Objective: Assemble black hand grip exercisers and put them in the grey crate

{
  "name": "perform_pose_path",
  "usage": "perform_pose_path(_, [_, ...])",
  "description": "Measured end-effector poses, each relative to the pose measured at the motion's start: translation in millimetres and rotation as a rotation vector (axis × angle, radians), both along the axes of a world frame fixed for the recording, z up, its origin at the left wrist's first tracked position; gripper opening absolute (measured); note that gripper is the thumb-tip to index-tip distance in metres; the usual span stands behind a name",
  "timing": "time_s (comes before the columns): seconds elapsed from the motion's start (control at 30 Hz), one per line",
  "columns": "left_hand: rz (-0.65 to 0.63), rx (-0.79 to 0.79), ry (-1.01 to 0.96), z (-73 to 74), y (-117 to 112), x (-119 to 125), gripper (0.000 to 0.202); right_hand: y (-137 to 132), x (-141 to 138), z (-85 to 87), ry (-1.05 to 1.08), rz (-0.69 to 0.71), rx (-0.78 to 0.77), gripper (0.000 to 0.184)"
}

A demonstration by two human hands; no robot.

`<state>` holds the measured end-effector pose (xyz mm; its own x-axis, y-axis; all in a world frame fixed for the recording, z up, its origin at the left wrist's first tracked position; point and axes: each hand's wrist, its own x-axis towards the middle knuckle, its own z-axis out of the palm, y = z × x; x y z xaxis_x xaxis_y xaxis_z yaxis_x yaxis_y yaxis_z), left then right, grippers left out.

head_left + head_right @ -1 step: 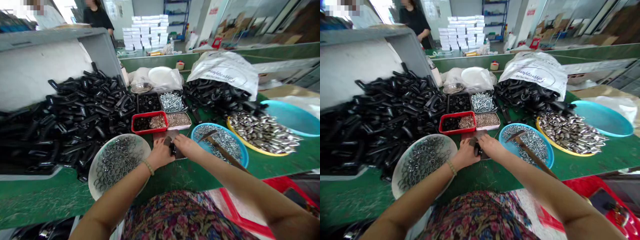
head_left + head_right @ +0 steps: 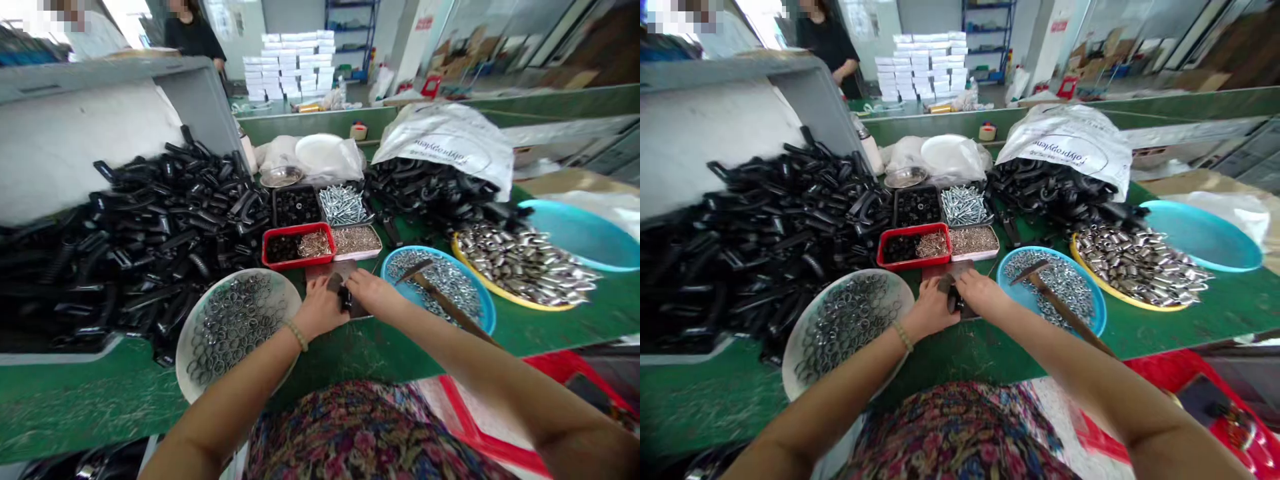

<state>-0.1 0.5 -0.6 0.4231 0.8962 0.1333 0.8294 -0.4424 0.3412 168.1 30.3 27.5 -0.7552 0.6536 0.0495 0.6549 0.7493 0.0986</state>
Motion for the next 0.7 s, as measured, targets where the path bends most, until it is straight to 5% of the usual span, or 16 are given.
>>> perform_pose_path(0.23, [-0.024, 0.017, -0.027, -4.3, 1.6, -0.3, 0.048, -1.0, -10.0, -1.5, -0.023, -0.059, -0.052, 0.013])
perform_pose_path(0.33, [-0.004, 0.012, -0.043, -5.7, 1.7, -0.3, 0.049, -0.4, 5.7, 0.2, 0.021, -0.057, -0.103, 0.018])
perform_pose_path(0.4, [0.003, 0.004, -0.049, -6.1, 2.0, -0.2, 0.049, -1.8, 37.8, -0.5, 0.057, -0.204, -0.046, 0.028])
perform_pose_path(0.53, [-0.023, 0.011, -0.027, -5.6, 2.7, 0.1, 0.04, -8.0, 118.5, -11.1, -0.044, -0.796, 0.028, 0.037])
perform_pose_path(0.6, [-0.027, 0.015, 0.001, -5.0, 2.6, 0.4, 0.031, -12.8, 138.0, -16.9, -0.106, -0.864, -0.061, 0.033])
perform_pose_path(0.7, [-0.021, 0.006, 0.024, -4.1, 2.1, 0.6, 0.024, -22.9, 123.9, -14.2, -0.048, -0.881, -0.101, 0.033])
